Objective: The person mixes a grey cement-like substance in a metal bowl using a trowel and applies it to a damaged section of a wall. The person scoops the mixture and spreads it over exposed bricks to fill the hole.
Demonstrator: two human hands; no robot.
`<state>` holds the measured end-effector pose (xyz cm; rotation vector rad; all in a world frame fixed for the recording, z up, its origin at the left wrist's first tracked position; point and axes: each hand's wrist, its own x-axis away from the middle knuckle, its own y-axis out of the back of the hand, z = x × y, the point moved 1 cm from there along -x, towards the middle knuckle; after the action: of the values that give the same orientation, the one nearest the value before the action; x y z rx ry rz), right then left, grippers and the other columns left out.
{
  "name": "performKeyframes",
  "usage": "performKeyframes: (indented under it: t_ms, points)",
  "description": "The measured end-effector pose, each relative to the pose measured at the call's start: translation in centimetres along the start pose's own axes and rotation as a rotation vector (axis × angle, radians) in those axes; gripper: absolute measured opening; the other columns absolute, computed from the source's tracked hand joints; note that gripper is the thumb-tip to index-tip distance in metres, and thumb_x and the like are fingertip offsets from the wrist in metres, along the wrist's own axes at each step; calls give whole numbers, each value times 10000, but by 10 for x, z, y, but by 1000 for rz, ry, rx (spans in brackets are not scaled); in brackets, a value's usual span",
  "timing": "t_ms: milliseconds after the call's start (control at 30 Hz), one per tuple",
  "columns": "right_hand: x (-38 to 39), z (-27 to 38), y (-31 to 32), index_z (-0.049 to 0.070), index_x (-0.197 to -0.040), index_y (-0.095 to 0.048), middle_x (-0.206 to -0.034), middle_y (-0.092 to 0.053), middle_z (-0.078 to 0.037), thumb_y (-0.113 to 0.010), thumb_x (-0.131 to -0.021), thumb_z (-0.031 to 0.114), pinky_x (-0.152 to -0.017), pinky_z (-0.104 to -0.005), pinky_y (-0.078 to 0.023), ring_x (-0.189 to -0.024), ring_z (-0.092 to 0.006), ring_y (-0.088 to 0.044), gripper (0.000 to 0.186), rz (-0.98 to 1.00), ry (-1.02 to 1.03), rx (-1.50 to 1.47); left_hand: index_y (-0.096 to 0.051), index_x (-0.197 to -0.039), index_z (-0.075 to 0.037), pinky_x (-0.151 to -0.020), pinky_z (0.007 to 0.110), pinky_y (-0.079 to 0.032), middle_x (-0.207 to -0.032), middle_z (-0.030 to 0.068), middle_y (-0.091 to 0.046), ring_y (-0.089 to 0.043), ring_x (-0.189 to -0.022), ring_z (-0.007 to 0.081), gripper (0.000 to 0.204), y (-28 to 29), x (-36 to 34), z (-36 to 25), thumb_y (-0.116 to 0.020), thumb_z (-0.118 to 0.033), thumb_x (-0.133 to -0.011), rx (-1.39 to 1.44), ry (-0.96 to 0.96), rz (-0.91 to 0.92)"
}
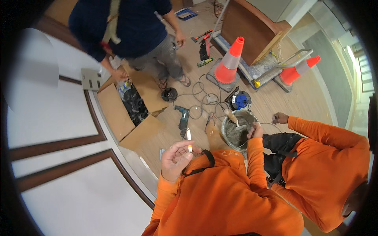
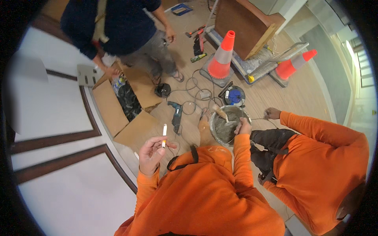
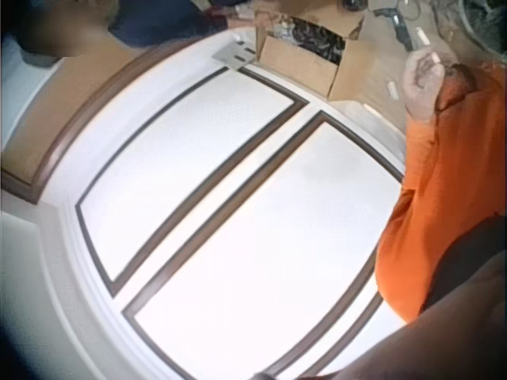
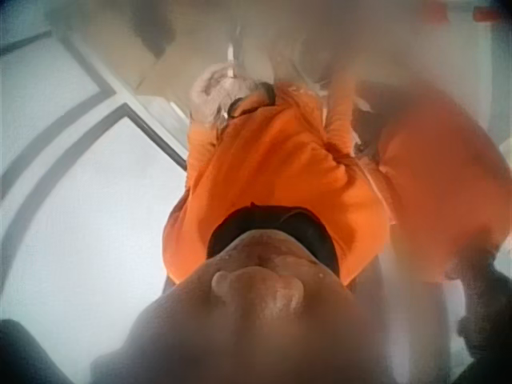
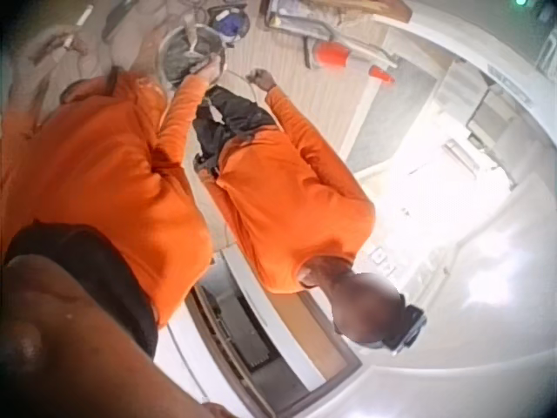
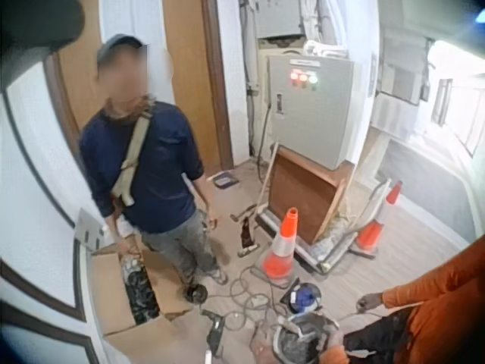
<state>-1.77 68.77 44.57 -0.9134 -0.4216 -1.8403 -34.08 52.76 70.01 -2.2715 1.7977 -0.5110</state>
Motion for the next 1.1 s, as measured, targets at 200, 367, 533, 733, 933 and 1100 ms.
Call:
performKeyframes:
  t_ms: [200,367,533,733,933,1100]
  points:
    - [-16,14,-27,124,-613,-497,-484,-403,-2,-628,-853,248,-353,-319,-272,-336,-148,-328,300,-28,-38,46,-585,-1221,37,-913,315,-501,-1025,139,-695,-663,-990,207,271,6,-103,16,-591,-64,-969,-54,89,42]
    - [-37,39,-49,120,-659,-521,-498,-425,-6,-633,-857,249,-353,-320,-308,-340,-147,-351,261,-102,-43,11,-601,-1201,22,-814,276,-539,-1001,113,-692,-664,-945,164,257,15,-154,32,-608,-87,-969,-78,115,-13]
    - [-65,58,-68,94,-752,-594,-507,-402,0,-636,-856,240,-371,-328,-332,-362,-151,-359,184,-175,-45,-72,-631,-1208,-26,-606,199,-527,-984,66,-685,-641,-861,103,264,21,-186,35,-634,-127,-965,-130,284,-63]
    - [-85,80,-96,132,-685,-500,-528,-381,9,-617,-856,225,-391,-328,-303,-385,-150,-336,227,-307,-40,-179,-670,-1206,-26,-704,194,-492,-952,19,-689,-587,-777,54,260,41,-233,40,-634,-108,-962,-291,344,-14]
    - [-120,66,-106,116,-689,-556,-525,-378,-10,-622,-843,273,-413,-342,-326,-423,-172,-383,230,-492,-85,-211,-716,-1131,-13,-766,207,-484,-942,31,-707,-626,-850,80,220,68,-297,41,-662,-112,-943,-305,281,47]
    - [-145,56,-127,106,-708,-597,-522,-404,-28,-622,-832,300,-415,-355,-339,-420,-182,-399,232,-555,-110,-152,-723,-1132,-20,-819,219,-482,-960,59,-726,-655,-881,103,264,72,-373,23,-682,-186,-932,-518,247,156]
